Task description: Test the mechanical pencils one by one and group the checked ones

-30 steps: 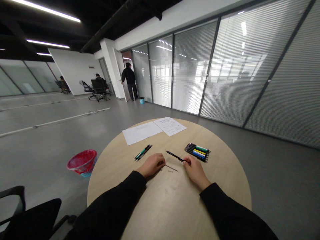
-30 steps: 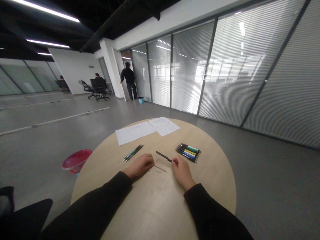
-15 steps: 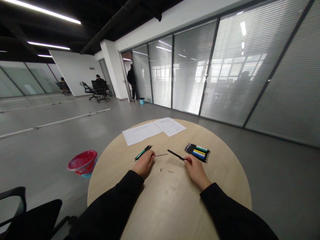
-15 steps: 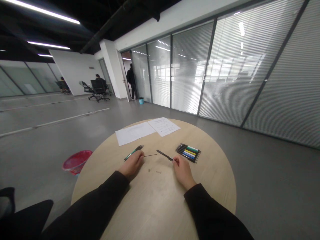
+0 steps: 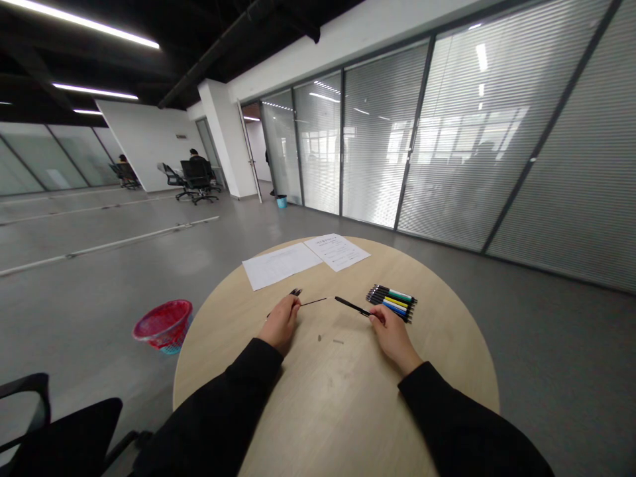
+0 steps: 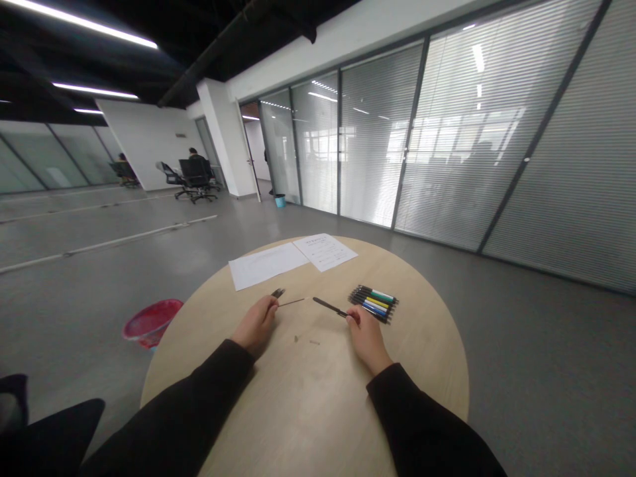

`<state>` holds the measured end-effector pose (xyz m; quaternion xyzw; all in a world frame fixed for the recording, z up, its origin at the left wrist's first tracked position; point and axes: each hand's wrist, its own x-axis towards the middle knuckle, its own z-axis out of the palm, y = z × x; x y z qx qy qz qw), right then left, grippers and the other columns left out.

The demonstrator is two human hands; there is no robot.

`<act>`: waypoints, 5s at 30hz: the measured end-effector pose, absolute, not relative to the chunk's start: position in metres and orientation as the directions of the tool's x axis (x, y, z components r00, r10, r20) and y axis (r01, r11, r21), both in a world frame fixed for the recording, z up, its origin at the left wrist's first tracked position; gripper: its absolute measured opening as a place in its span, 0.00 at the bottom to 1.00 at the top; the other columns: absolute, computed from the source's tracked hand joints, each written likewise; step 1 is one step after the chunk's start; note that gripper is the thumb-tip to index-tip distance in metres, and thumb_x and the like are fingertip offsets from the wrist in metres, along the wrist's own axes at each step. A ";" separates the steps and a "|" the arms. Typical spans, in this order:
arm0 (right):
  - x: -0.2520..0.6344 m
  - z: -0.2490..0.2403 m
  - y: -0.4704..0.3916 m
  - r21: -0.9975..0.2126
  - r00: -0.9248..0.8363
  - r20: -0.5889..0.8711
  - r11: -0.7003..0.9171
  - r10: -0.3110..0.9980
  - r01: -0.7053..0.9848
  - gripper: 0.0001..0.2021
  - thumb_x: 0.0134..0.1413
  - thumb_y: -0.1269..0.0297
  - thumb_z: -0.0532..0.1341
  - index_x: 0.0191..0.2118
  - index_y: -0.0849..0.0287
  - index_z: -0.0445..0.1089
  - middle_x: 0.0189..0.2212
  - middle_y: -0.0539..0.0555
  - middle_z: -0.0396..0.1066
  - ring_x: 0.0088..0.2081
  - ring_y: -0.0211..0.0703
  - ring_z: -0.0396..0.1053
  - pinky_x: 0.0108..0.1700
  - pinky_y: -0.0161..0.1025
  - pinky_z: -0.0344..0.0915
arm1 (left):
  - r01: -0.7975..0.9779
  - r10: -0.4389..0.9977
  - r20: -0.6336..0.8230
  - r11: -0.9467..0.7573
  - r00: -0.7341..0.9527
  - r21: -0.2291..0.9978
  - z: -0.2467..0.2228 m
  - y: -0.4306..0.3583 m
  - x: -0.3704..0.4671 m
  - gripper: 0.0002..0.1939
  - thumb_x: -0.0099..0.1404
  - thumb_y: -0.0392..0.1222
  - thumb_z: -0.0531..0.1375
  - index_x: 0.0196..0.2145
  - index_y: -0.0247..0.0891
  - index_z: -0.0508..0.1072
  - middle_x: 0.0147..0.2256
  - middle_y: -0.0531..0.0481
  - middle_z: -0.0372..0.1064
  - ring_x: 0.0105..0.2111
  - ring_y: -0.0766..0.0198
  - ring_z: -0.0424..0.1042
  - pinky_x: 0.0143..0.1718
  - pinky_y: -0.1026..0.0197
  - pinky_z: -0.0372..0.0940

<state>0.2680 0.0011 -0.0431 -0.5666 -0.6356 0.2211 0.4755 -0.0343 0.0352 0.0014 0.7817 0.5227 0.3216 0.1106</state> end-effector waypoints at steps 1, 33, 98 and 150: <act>0.268 -0.043 0.001 -0.818 0.096 0.358 0.262 0.929 0.511 0.09 0.56 0.61 0.55 0.36 0.58 0.70 0.34 0.55 0.75 0.37 0.48 0.71 0.42 0.42 0.65 | 0.746 0.889 0.384 -0.428 0.248 0.510 0.002 0.035 -0.034 0.09 0.71 0.41 0.48 0.36 0.39 0.65 0.33 0.48 0.67 0.35 0.58 0.68 0.40 0.55 0.64; 0.262 -0.040 -0.003 -0.759 -0.009 0.409 0.345 0.913 0.552 0.08 0.56 0.68 0.55 0.37 0.58 0.71 0.34 0.54 0.74 0.38 0.47 0.69 0.42 0.41 0.63 | 0.641 0.886 0.352 -0.462 0.301 0.613 0.008 0.032 -0.026 0.07 0.67 0.40 0.51 0.34 0.39 0.67 0.31 0.51 0.67 0.31 0.61 0.66 0.35 0.59 0.61; 0.241 -0.021 -0.027 -0.610 -0.249 0.414 0.470 0.875 0.638 0.09 0.59 0.73 0.57 0.40 0.59 0.74 0.38 0.56 0.76 0.42 0.47 0.71 0.47 0.42 0.63 | -0.172 0.983 0.151 -0.131 0.106 0.976 0.003 0.019 0.007 0.18 0.55 0.51 0.70 0.30 0.34 0.72 0.26 0.52 0.69 0.28 0.67 0.69 0.35 0.62 0.66; 0.240 -0.021 -0.027 -0.627 -0.252 0.429 0.487 0.867 0.608 0.09 0.59 0.72 0.57 0.41 0.59 0.74 0.39 0.56 0.76 0.41 0.47 0.71 0.46 0.42 0.63 | -0.103 0.960 0.254 -0.242 0.118 0.965 -0.002 0.020 0.005 0.15 0.61 0.50 0.66 0.32 0.36 0.69 0.27 0.53 0.68 0.28 0.67 0.69 0.35 0.62 0.65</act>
